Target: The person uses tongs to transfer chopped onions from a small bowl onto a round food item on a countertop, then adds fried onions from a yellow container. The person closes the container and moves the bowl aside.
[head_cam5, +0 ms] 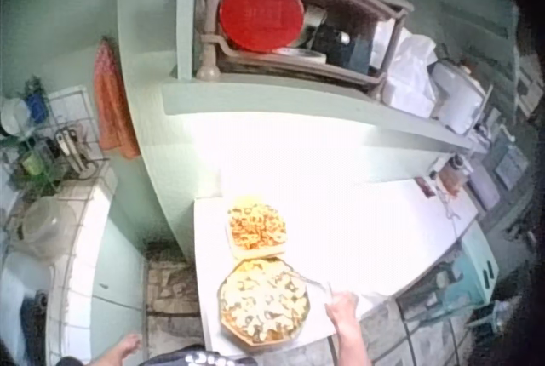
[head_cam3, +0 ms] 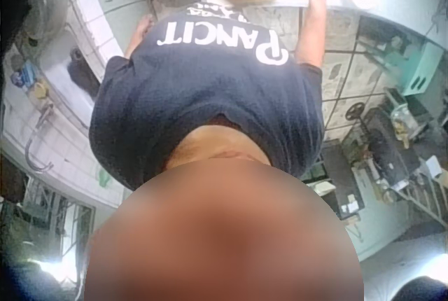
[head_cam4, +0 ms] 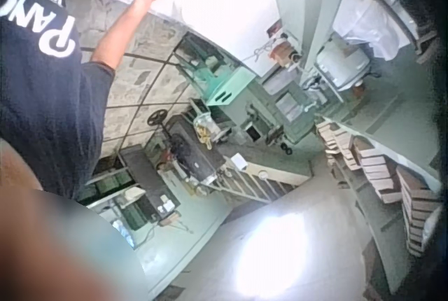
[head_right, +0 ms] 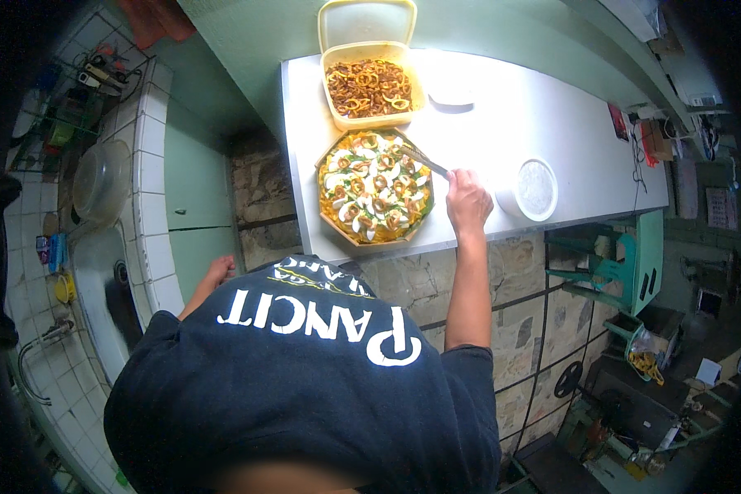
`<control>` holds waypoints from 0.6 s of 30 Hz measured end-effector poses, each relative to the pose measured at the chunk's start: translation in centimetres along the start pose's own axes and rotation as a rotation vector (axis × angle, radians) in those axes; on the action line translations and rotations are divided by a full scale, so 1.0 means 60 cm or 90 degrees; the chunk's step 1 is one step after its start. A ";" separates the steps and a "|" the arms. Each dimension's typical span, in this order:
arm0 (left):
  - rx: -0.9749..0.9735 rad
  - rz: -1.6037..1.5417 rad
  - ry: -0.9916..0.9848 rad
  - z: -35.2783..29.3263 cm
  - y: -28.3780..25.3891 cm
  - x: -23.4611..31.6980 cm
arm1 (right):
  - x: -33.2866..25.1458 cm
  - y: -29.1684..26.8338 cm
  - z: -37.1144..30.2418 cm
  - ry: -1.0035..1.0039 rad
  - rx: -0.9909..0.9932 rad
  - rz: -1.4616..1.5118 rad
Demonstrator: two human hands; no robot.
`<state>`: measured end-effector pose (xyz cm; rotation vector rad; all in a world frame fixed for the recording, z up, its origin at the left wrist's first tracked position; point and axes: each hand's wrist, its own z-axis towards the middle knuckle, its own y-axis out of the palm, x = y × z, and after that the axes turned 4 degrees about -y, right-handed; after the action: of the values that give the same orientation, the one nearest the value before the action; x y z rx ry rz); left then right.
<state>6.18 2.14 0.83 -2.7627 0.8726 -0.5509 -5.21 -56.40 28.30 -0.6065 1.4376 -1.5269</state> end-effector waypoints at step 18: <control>-0.038 0.028 0.086 0.022 0.022 0.092 | -0.020 -0.009 -0.037 0.010 -0.032 0.043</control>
<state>10.22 -2.09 0.82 -2.7782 0.9918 -0.7216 -6.71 -54.29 28.67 -0.5706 1.4974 -1.4504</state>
